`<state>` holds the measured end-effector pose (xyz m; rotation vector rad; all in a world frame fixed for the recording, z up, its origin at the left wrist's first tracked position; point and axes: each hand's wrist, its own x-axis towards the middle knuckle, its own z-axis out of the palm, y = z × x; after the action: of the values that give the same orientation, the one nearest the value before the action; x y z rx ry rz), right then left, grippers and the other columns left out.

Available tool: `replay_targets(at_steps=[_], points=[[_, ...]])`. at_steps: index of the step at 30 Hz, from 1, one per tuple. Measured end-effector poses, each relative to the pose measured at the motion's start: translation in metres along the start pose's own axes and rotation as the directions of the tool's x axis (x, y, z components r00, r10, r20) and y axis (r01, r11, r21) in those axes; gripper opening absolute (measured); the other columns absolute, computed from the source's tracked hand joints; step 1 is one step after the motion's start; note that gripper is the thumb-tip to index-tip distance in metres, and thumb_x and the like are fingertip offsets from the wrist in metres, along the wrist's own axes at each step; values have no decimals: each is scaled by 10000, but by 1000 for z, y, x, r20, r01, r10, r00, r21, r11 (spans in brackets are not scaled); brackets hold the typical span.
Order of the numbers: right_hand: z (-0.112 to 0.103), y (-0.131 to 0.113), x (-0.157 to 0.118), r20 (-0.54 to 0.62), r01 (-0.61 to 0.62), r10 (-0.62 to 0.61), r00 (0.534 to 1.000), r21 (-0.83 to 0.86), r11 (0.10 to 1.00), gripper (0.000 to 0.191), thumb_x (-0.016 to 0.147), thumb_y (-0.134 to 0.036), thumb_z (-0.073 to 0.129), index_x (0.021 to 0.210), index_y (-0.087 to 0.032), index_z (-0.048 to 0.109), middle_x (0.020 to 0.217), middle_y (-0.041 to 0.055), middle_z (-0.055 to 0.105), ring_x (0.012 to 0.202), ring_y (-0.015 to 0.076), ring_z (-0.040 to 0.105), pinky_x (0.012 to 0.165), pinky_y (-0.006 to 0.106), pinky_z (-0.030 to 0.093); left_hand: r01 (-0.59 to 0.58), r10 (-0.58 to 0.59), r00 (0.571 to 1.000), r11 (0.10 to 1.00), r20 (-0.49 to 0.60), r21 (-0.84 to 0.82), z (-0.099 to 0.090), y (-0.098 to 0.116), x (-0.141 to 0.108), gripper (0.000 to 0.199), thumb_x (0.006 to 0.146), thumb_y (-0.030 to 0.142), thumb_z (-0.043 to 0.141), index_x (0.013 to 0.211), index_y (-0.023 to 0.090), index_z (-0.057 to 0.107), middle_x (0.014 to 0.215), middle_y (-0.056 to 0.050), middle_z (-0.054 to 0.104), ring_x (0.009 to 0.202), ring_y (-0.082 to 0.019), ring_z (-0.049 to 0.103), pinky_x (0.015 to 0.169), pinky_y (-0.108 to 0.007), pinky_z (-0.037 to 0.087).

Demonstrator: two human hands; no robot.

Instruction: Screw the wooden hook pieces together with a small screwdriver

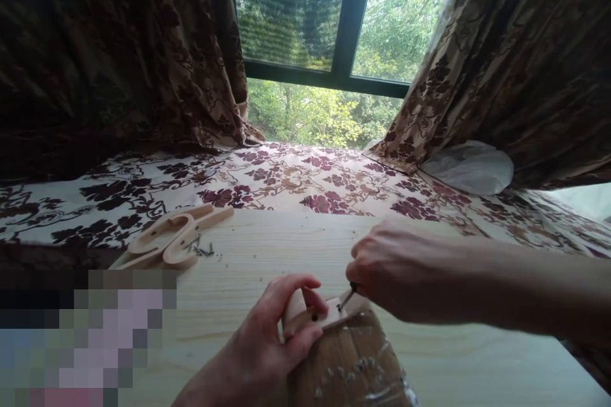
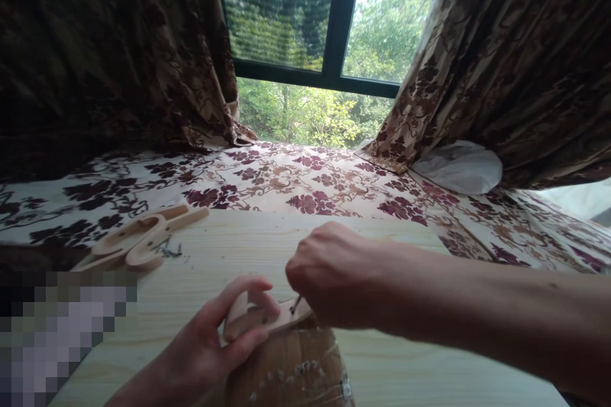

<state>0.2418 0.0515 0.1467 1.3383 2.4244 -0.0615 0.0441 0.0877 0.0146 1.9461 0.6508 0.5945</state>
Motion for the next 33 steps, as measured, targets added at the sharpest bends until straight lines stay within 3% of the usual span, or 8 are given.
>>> replay_targets(at_steps=[4, 6, 9, 13, 16, 20, 25, 33], points=[[-5, 22, -1, 253, -291, 200, 947, 401, 869, 243, 788, -258, 502, 624, -168, 657, 470, -34, 445, 432, 86, 340, 429, 236, 249, 56, -55, 998, 997, 34, -45, -3, 3, 0, 333, 822, 220, 550, 1137, 280, 464, 1005, 3, 631, 926, -161, 580, 874, -288, 435], [1, 27, -12, 274, -340, 225, 935, 508, 792, 287, 820, -305, 478, 642, -164, 654, 497, -31, 467, 448, 87, 363, 429, 233, 258, 99, -92, 994, 988, 60, -120, -3, 2, -1, 397, 812, 243, 561, 1188, 295, 443, 1049, 1, 606, 916, -158, 573, 811, -262, 453], [23, 27, -35, 21, -253, 312, 950, 640, 726, 283, 881, -364, 434, 823, -192, 651, 701, -1, 609, 612, 123, 511, 532, 232, 361, 142, -131, 989, 967, 64, -211, -2, -3, 0, 630, 712, 230, 642, 1281, 322, 389, 1186, -7, 534, 951, -169, 552, 777, -252, 456], [67, 21, -51, -174, -223, 513, 841, 751, 621, 183, 870, -346, 467, 928, -194, 551, 820, 29, 603, 734, 157, 536, 635, 259, 415, 240, -197, 963, 937, 183, -252, -2, -6, 4, 660, 630, 224, 700, 1236, 300, 449, 1172, -6, 544, 942, -181, 544, 771, -267, 454], [95, 12, -43, -180, -171, 625, 760, 871, 460, 241, 858, -406, 495, 975, -196, 511, 706, -14, 541, 629, 138, 504, 565, 245, 419, 265, -194, 944, 927, 268, -264, -2, -5, 6, 551, 642, 263, 714, 1155, 270, 514, 1034, 17, 590, 885, -171, 541, 714, -244, 445], [115, 3, -26, -188, -29, 663, 725, 953, 301, 401, 821, -457, 549, 1128, -199, 538, 695, -17, 564, 620, 145, 533, 559, 249, 439, 305, -202, 931, 887, 304, -346, -2, -3, 7, 563, 630, 273, 731, 1154, 283, 527, 1036, 33, 617, 918, -177, 556, 729, -236, 436], [124, -2, -22, -224, 61, 642, 733, 962, 266, 338, 848, -482, 500, 939, -193, 649, 766, 35, 634, 719, 183, 583, 630, 264, 466, 350, -252, 913, 887, 320, -301, -2, 3, 6, 549, 637, 289, 718, 1157, 293, 542, 1029, 41, 622, 918, -185, 548, 733, -235, 429], [125, -9, -22, -216, 73, 727, 652, 972, 224, 344, 790, -523, 553, 831, -208, 683, 759, 44, 663, 739, 205, 611, 647, 258, 496, 389, -360, 899, 918, 248, -76, -6, 4, 2, 512, 647, 369, 681, 1140, 292, 567, 1091, 18, 602, 965, -214, 539, 739, -245, 451]])
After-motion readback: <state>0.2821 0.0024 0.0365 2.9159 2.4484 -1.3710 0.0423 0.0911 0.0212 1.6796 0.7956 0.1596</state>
